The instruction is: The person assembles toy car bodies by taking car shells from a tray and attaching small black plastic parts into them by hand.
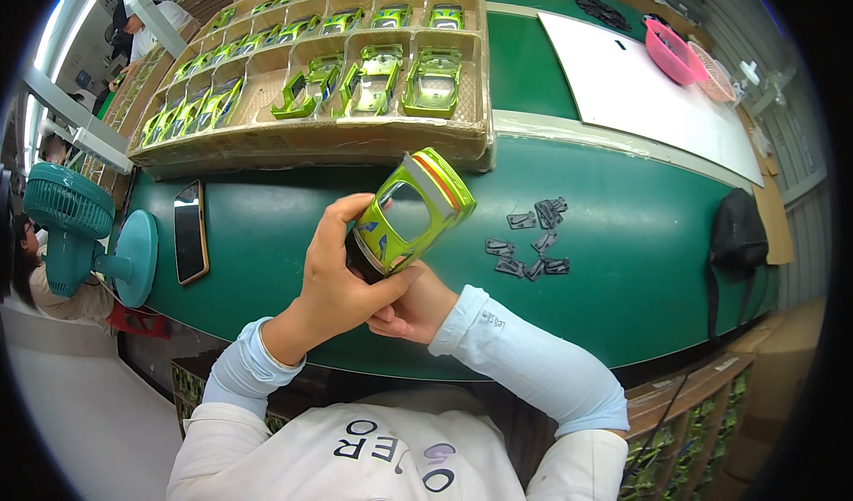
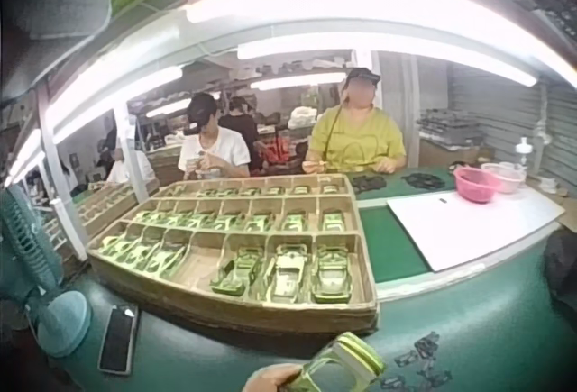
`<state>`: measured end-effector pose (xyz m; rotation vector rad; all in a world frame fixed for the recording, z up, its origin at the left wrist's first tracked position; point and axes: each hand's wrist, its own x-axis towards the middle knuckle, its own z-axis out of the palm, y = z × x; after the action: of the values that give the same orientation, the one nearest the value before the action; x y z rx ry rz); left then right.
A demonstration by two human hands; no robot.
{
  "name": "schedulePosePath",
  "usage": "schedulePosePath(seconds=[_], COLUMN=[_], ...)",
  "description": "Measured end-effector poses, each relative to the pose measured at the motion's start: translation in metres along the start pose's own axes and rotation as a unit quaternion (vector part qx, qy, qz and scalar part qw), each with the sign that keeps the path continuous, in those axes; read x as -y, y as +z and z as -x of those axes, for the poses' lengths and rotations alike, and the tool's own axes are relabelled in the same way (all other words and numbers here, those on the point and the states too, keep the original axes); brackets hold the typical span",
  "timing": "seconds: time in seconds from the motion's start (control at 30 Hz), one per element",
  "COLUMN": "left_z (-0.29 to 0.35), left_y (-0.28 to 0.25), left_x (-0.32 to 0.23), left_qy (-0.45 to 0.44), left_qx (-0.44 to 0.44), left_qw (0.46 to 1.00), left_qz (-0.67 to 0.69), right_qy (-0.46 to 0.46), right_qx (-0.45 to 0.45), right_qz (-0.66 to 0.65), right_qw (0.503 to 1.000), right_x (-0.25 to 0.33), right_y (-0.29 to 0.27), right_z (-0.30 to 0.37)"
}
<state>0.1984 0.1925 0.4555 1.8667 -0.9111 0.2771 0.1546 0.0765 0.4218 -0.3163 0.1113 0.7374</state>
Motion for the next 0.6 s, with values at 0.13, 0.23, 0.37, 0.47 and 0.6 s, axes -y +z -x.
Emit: schedulePosePath(seconds=[0.13, 0.23, 0.37, 0.47, 0.6], left_z=[0.003, 0.001, -0.004, -0.008, -0.009], left_y=[-0.001, -0.003, -0.013, -0.020, -0.022], left_x=[0.000, -0.001, 0.003, 0.009, 0.009], left_qy=[0.010, 0.026, 0.008, -0.003, 0.021], left_qx=[-0.003, -0.005, -0.054, -0.067, -0.071], left_qw=[1.000, 0.999, 0.998, 0.997, 0.995], left_qz=[-0.022, -0.032, -0.038, -0.047, -0.066], right_qy=[0.001, -0.001, -0.039, -0.198, -0.284], right_qx=[-0.003, 0.017, -0.072, -0.131, 0.013], right_qz=[0.001, -0.015, 0.145, 0.283, 0.232], right_qw=[1.000, 1.000, 0.986, 0.929, 0.930], right_x=[-0.002, -0.001, 0.012, 0.025, 0.040], right_y=[-0.004, -0.003, 0.017, 0.024, 0.025], right_z=[0.000, 0.002, 0.005, 0.008, 0.020])
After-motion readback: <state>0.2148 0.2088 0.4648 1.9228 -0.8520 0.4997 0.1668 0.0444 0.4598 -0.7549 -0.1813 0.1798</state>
